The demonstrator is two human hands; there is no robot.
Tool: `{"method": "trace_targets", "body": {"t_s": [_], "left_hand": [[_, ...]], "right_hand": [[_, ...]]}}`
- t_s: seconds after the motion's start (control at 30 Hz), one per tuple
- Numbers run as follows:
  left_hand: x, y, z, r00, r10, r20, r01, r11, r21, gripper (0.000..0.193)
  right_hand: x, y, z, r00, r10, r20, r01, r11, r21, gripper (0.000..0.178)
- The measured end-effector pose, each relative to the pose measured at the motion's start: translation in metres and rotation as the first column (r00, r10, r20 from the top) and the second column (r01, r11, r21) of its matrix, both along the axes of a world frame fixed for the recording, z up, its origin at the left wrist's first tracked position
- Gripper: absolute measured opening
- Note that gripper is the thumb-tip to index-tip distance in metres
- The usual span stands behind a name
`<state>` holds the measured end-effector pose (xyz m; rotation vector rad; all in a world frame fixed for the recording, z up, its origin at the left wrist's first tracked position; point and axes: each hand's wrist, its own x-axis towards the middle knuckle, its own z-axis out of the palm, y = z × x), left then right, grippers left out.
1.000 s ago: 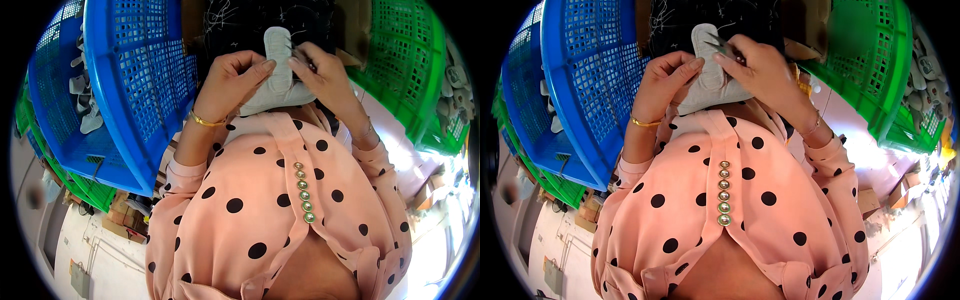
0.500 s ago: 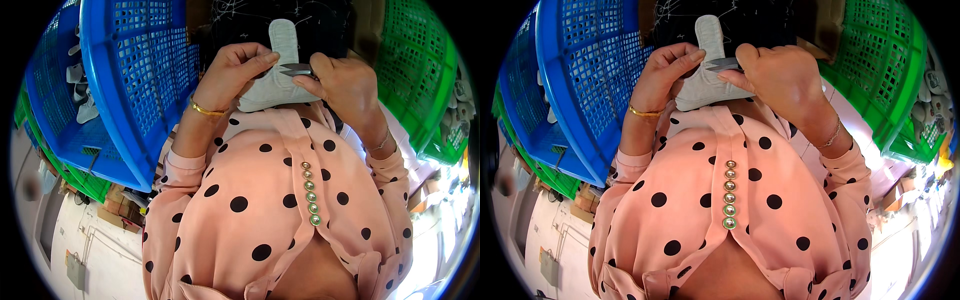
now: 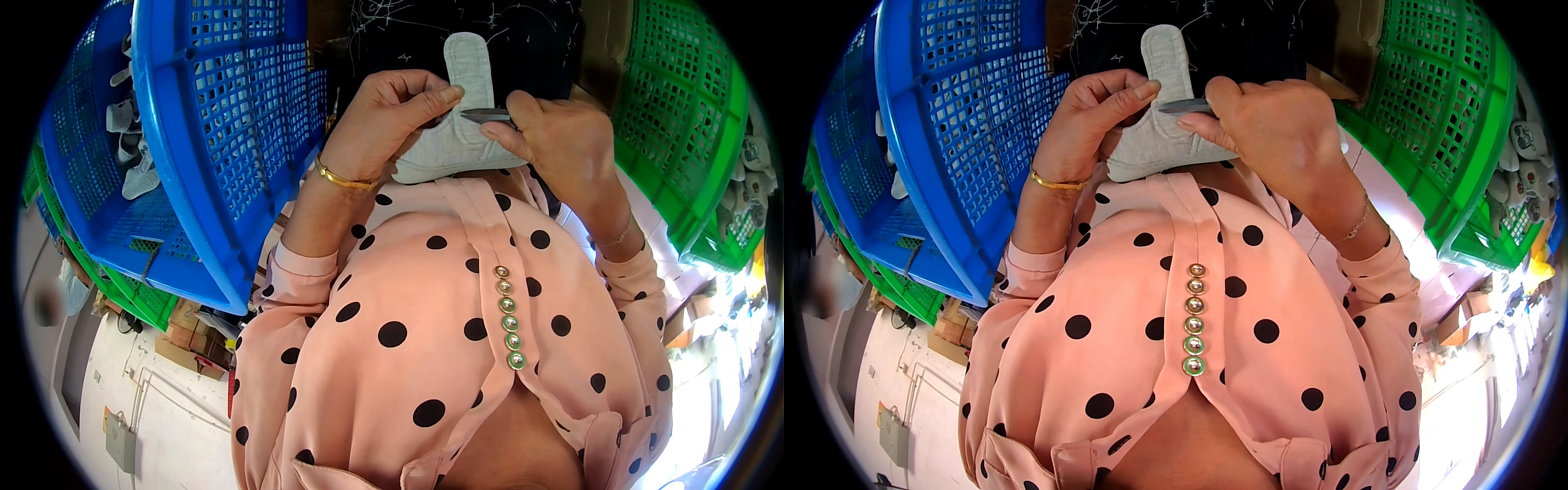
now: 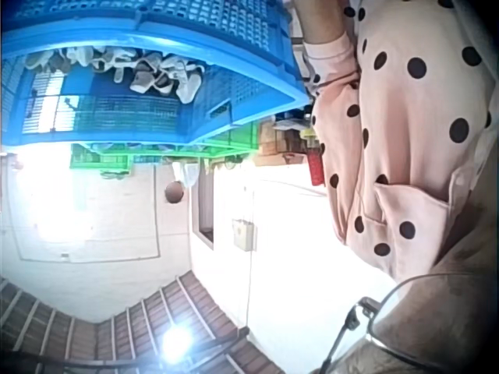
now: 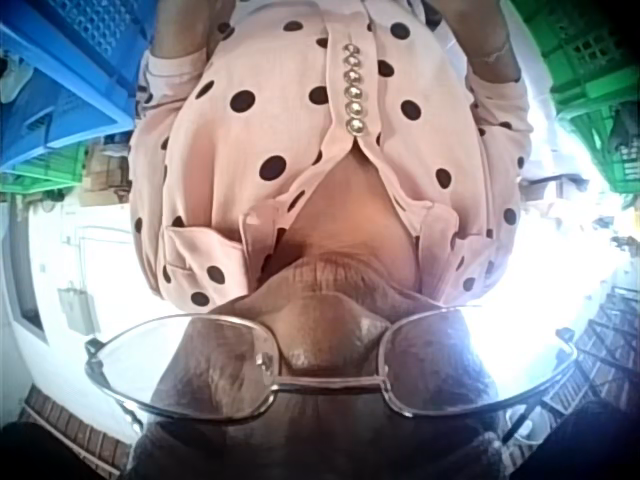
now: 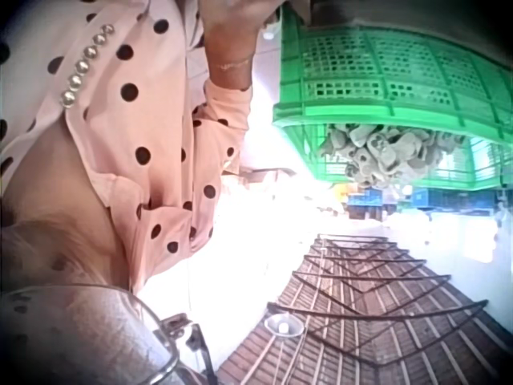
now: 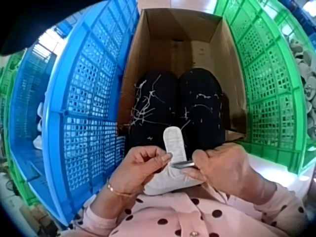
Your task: The person sits on the floor and uses scissors to trim loose threads and excess fabric from the edges and straps of small children's shoes. They handle the shoes one at a time, picking them from a blue basket, trimming them, and placing them into a cardboard box.
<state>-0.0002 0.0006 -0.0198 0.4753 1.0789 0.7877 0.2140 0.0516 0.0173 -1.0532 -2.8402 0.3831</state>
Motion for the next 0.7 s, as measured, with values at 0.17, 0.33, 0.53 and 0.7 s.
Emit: {"method": "trace_targets", "body": {"t_s": [0.17, 0.33, 0.53, 0.7], "left_hand": [[0.002, 0.000, 0.001, 1.000, 0.000, -0.026, -0.001, 1.000, -0.002, 0.014], [0.007, 0.001, 0.011, 0.999, 0.014, -0.033, -0.013, 1.000, 0.025, 0.014], [0.010, -0.002, 0.009, 0.998, 0.065, -0.016, -0.064, 0.997, 0.048, 0.019], [0.008, -0.004, 0.009, 0.999, 0.047, -0.025, -0.047, 0.999, 0.007, 0.013]], "right_hand": [[0.001, -0.003, -0.002, 0.999, -0.041, -0.002, 0.041, 0.998, -0.056, 0.044], [0.004, -0.008, -0.001, 0.993, -0.116, -0.016, 0.110, 0.975, -0.191, 0.044], [0.003, -0.017, 0.003, 0.988, -0.150, 0.028, 0.151, 0.987, -0.049, 0.045], [0.001, -0.022, 0.001, 0.985, -0.170, 0.027, 0.170, 0.986, 0.006, 0.045]]}}
